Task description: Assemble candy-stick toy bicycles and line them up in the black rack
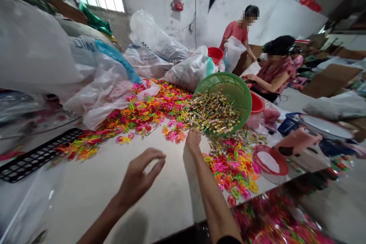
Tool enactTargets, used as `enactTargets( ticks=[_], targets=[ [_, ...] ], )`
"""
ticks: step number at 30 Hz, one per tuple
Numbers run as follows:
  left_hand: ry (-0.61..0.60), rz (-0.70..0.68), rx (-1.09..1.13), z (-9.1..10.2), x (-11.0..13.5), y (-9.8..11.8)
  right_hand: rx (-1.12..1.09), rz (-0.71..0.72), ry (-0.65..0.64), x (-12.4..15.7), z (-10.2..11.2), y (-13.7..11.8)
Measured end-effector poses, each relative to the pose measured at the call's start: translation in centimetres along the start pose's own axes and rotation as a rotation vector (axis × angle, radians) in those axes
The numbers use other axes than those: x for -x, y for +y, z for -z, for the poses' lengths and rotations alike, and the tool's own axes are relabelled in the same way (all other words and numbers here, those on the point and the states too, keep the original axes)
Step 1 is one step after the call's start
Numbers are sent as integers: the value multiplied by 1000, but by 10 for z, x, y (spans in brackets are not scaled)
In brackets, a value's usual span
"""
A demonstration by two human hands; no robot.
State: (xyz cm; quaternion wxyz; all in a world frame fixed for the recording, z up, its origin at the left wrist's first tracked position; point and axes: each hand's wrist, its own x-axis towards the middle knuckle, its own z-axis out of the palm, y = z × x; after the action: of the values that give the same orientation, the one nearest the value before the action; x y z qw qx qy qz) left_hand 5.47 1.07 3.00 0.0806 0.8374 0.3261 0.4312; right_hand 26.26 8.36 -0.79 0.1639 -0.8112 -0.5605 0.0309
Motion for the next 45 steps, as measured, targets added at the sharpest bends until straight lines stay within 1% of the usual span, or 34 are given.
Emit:
enactTargets(
  ticks=[2, 4, 5, 7, 8, 10, 12, 14, 15, 17, 19, 20, 21, 22, 24, 26, 27, 28, 29, 31, 34, 36, 37, 39, 41, 42, 43, 44, 45],
  targets=[
    [-134, 103, -78, -29, -22, -26, 39, 33, 12, 11, -12, -4],
    [-216, 148, -136, -62, -40, -52, 61, 119, 34, 29, -24, -6],
    [-252, 158, -160, -76, -45, -62, 66, 165, 48, 37, -29, -6],
    [-300, 172, -198, -95, -43, -76, 51, 212, 80, 48, -33, -2],
    [-317, 177, -211, -99, -37, -79, 36, 207, 90, 50, -33, 1],
    [-336, 190, -225, -94, -15, -76, 29, 159, 82, 49, -28, 8],
    [-336, 215, -231, -79, 13, -66, 69, 108, 33, 46, -20, 14],
    [-310, 260, -201, -60, 38, -54, 110, 86, -43, 45, -14, 16],
    [-276, 291, -132, -50, 48, -48, 115, 84, -78, 44, -13, 16],
    [-168, 420, 104, -35, 59, -39, 116, 86, -127, 45, -11, 13],
    [-49, 581, 345, -25, 61, -33, 98, 70, -158, 47, -10, 7],
    [0, 657, 423, -20, 60, -32, 52, 47, -170, 48, -8, 3],
    [36, 727, 471, -17, 58, -32, -42, 12, -187, 51, -7, -1],
    [57, 788, 500, -13, 57, -33, -196, -37, -214, 55, -6, -6],
    [70, 912, 581, -5, 56, -36, -644, -148, -324, 71, -3, -18],
    [45, 1026, 729, 4, 59, -35, -1119, -258, -440, 94, -1, -32],
    [24, 1071, 809, 8, 63, -32, -1305, -300, -481, 107, -1, -39],
    [4, 1107, 883, 12, 66, -28, -1444, -334, -508, 120, 0, -46],
    [-13, 1138, 946, 15, 70, -23, -1537, -364, -527, 132, 0, -51],
    [-30, 1189, 1033, 21, 77, -12, -1632, -411, -565, 151, 1, -58],
    [-1, 1236, 1065, 25, 84, 4, -1678, -431, -601, 167, 3, -59],
    [24, 1241, 1030, 26, 85, 9, -1679, -422, -575, 172, 6, -57],
    [29, 1233, 1000, 26, 85, 11, -1667, -415, -533, 174, 7, -57],
    [31, 1192, 938, 27, 85, 13, -1603, -392, -379, 177, 14, -58],
    [12, 1123, 881, 26, 86, 14, -1487, -305, -211, 181, 22, -63],
    [-4, 1089, 854, 25, 88, 12, -1419, -233, -170, 182, 25, -67],
    [-69, 1042, 786, 22, 89, 9, -1338, -131, -160, 183, 27, -70],
    [-146, 989, 764, 19, 91, 5, -1246, -50, -158, 183, 27, -74],
    [-190, 950, 771, 15, 93, 0, -1177, -3, -154, 183, 25, -76]
  ],
)
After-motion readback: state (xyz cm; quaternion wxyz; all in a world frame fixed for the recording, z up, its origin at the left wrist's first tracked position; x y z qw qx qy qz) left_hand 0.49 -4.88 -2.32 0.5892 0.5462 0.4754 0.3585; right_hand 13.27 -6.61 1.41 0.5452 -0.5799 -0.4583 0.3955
